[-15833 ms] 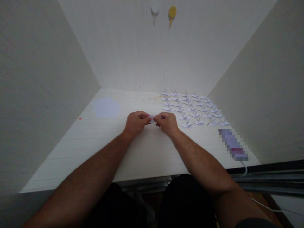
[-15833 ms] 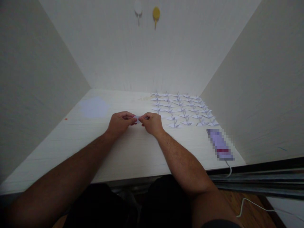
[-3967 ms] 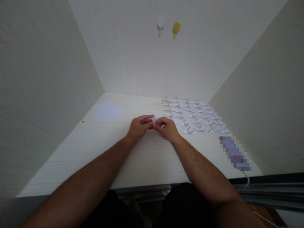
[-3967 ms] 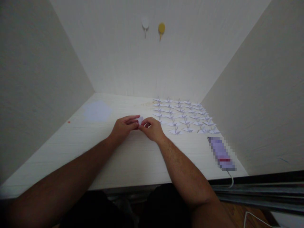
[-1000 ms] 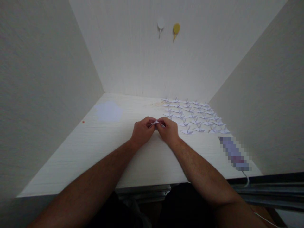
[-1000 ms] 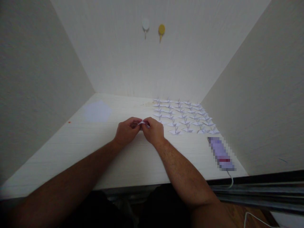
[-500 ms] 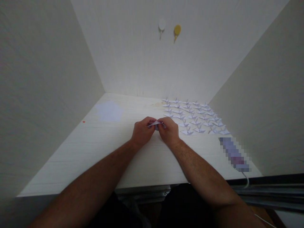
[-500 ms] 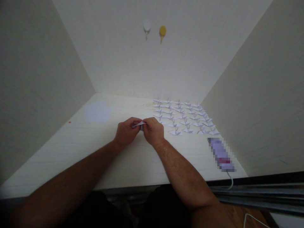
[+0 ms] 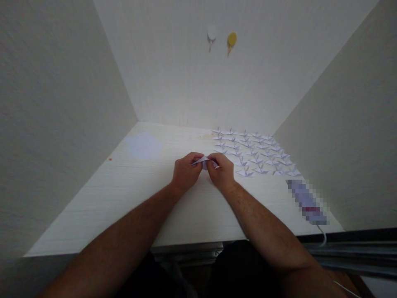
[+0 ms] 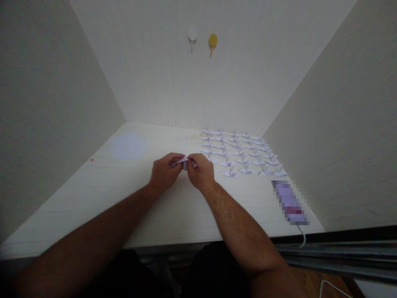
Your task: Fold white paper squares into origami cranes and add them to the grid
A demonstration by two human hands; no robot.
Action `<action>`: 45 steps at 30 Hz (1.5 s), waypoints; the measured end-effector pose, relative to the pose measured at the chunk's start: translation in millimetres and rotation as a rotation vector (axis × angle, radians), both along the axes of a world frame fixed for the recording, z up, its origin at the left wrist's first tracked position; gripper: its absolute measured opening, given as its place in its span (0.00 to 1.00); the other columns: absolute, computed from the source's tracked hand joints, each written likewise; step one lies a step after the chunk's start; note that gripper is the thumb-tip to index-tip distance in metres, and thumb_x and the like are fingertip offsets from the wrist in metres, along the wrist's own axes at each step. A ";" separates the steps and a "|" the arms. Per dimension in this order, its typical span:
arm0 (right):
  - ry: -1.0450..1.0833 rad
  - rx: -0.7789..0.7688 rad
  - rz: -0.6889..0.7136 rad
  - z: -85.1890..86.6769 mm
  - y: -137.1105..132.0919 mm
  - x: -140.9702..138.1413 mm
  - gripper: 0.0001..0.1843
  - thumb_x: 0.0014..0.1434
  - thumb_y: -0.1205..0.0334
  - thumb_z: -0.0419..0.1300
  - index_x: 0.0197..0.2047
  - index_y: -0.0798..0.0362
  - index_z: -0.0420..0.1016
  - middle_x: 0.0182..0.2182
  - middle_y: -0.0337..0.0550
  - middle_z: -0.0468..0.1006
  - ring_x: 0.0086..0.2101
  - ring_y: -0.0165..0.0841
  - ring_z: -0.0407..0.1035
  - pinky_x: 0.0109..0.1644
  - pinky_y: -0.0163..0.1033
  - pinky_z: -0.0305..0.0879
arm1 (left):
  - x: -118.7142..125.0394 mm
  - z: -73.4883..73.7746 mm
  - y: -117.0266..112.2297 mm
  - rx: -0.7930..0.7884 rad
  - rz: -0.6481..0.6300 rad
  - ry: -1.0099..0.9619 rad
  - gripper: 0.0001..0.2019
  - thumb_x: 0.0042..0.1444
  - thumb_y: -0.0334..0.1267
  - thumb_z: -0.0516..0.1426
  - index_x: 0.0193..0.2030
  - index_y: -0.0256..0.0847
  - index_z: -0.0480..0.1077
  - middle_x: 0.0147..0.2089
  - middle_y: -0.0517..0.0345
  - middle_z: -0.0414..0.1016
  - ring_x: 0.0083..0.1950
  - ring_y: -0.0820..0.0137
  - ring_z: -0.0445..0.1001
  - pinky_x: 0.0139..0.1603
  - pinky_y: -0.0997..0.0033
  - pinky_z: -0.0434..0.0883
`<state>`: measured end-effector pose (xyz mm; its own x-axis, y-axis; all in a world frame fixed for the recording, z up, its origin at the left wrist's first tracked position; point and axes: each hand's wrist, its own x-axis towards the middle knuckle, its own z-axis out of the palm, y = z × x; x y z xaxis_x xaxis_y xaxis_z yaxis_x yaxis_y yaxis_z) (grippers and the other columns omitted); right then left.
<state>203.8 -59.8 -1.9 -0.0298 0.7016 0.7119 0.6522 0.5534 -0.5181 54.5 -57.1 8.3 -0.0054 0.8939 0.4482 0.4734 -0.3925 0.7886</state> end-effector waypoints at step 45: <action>0.670 -0.356 0.164 4.4 4.1 -4.9 0.12 0.54 0.53 0.61 0.39 0.51 0.75 0.27 0.38 0.78 0.27 0.31 0.73 0.30 0.37 0.71 | -4.2 -3.9 15.2 -0.373 -0.167 -0.688 0.14 0.41 0.41 0.67 0.34 0.37 0.74 0.29 0.58 0.77 0.28 0.72 0.74 0.35 0.68 0.74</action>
